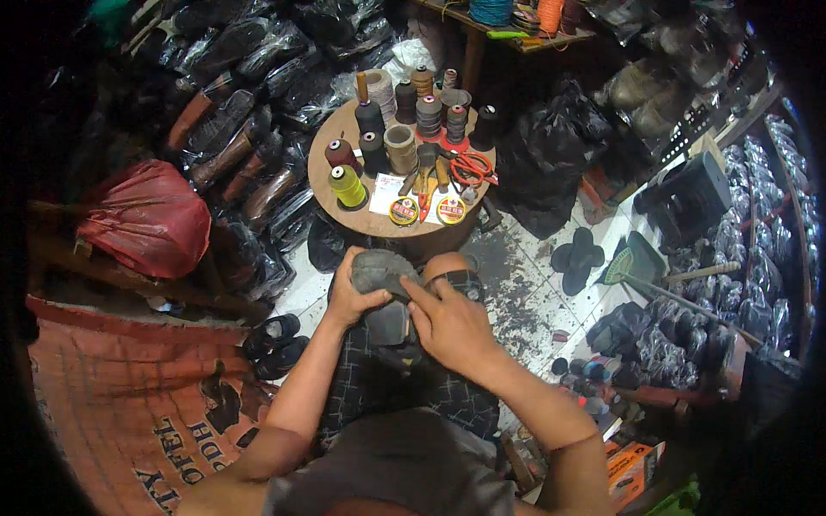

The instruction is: The person sits on the floor in a cluttered workshop and repairs a black shoe. They use a small knife to scrape or trim the sole and heel area, then use red-handled pliers to pull or adjust parts of the shoe. The person handles the shoe repeatedly, turning it over to work on different sections.

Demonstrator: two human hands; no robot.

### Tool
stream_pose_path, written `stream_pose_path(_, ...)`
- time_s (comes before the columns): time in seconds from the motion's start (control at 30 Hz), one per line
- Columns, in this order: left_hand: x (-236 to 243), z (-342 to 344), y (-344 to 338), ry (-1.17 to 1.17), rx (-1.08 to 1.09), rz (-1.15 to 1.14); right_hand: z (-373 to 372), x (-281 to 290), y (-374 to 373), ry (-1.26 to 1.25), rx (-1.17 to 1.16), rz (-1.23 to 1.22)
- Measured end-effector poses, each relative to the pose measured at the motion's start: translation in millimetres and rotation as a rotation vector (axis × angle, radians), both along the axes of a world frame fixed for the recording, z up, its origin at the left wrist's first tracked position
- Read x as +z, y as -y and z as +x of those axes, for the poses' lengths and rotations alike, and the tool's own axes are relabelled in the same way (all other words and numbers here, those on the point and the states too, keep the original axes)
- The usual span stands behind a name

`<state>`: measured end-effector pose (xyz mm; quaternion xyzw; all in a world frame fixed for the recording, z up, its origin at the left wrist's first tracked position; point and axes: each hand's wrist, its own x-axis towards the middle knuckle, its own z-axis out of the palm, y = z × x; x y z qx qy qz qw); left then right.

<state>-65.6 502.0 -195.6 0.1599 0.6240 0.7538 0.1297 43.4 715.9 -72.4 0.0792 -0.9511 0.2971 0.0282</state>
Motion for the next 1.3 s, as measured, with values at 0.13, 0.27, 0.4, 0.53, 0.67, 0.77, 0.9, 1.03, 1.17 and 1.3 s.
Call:
stream_pose_path(0.13, -3.6, 1.3, -0.1, -0.069, 0.0, -0.027, 7.4, -6.1, 0.8, -0.03, -0.016, 0.022)
stream_pose_path(0.27, 3.9, 17.1, 7.8, -0.093, 0.047, -0.087, 19.6, -11.2, -1.3, -0.048, 0.038, 0.123)
stream_pose_path(0.4, 13.3, 19.9, 13.3, -0.031, 0.037, -0.104, 3.3, -8.5, 2.4, 0.024, 0.088, 0.131)
stream_pose_path(0.53, 16.9, 19.2, 13.9, -0.067, 0.063, -0.154, -20.8, 0.2, -2.4, -0.17, 0.255, -0.175)
stream_pose_path(0.67, 16.0, 18.1, 18.0, -0.028, 0.115, -0.142, -26.5, -1.3, -9.6, 0.141, 0.28, 0.106)
stream_pose_path(0.77, 13.4, 16.1, 22.0, -0.012, 0.144, -0.113, -47.2, -8.7, 0.7, 0.02, 0.321, -0.062)
stream_pose_path(0.9, 11.2, 13.8, 27.8, 0.011, 0.158, -0.093, -65.2, 0.7, 13.5, 0.163, 0.279, -0.336)
stream_pose_path(1.03, 11.5, 11.3, 30.3, 0.011, 0.156, -0.084, -64.7, 6.4, 11.3, 0.327, 0.266, -0.019)
stream_pose_path(1.17, 14.2, 8.8, 28.6, 0.033, 0.155, -0.044, -64.3, -10.5, 12.0, 0.468, 0.119, -0.478)
stream_pose_path(1.3, 18.2, 12.1, 28.1, 0.046, 0.171, -0.085, -59.1, -20.1, 11.6, 0.227, 0.244, -0.088)
